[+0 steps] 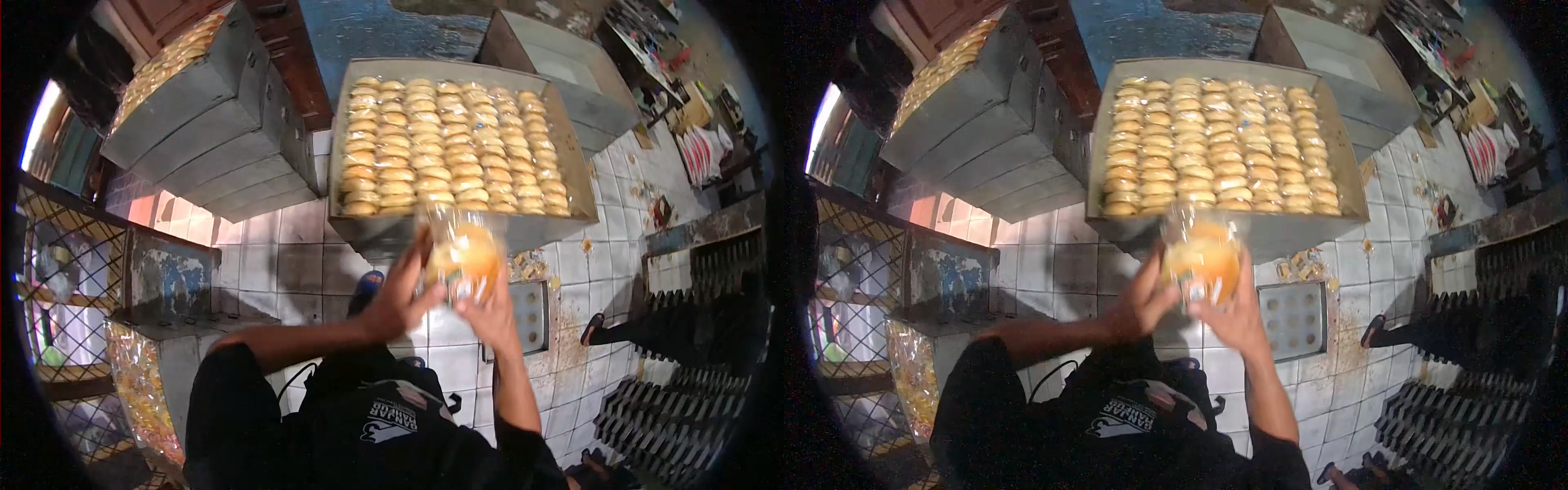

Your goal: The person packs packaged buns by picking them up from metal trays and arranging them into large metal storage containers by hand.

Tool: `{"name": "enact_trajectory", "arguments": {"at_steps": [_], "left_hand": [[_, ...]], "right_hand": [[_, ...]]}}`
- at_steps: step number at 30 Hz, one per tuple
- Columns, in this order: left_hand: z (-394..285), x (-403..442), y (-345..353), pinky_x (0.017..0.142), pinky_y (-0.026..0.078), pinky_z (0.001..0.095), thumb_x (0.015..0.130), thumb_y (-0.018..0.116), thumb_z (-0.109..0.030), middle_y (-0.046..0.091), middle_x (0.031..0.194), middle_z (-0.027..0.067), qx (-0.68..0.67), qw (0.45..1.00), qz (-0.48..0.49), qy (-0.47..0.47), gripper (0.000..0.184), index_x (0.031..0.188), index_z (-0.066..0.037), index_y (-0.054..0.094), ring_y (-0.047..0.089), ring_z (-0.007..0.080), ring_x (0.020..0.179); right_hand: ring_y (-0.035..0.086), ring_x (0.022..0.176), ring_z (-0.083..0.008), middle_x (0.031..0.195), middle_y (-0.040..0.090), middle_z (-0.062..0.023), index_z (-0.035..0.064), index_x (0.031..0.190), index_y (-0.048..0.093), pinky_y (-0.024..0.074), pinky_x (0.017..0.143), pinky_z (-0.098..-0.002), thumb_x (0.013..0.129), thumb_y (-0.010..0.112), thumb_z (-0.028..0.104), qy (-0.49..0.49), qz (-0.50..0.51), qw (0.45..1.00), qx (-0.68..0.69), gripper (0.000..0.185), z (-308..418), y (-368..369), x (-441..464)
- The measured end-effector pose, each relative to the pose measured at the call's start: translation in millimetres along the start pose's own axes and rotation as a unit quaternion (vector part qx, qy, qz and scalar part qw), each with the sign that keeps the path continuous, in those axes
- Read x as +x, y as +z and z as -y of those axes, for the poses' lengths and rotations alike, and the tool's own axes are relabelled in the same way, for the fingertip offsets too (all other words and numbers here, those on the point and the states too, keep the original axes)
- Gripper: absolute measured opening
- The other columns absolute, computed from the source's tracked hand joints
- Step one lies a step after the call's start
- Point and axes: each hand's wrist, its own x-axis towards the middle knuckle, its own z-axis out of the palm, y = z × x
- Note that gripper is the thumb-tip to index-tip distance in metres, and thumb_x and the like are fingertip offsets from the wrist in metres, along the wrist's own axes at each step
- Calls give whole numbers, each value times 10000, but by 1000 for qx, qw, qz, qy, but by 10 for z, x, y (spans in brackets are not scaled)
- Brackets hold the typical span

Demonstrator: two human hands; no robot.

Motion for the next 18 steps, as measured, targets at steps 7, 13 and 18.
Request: {"name": "enact_trajectory", "arguments": {"at_steps": [7, 13, 18], "left_hand": [[-5, 993, -2049, 1096, 400, 391, 1033, 440, -583, 497, 1452, 211, -161, 950, 42, -263, 786, 1550, -8, 298, 506, 280, 1328], [380, 1546, -2805, 991, 488, 494, 943, 590, -390, 575, 1357, 209, 319, 947, 21, -5, 590, 1438, -85, 495, 591, 399, 1192], [1145, 2161, -2732, 1136, 339, 504, 931, 621, -438, 399, 1543, 211, 417, 873, 228, 108, 660, 1473, -94, 469, 393, 408, 1407]], "right_hand": [[602, 1119, -272, 1166, 643, -216, -58, 1351, 532, 483, 971, -381, 894, 636, 622, 147, 38, 987, -48, 826, -222, 1025, 2248], [676, 1060, -327, 1036, 711, -263, -89, 1189, 671, 500, 934, -400, 898, 504, 746, 315, 70, 929, -179, 899, -732, 1433, 3059], [664, 1093, -435, 1058, 699, -308, -40, 1340, 556, 501, 954, -464, 870, 591, 716, 195, 46, 950, -241, 891, -526, 1425, 2427]]}}
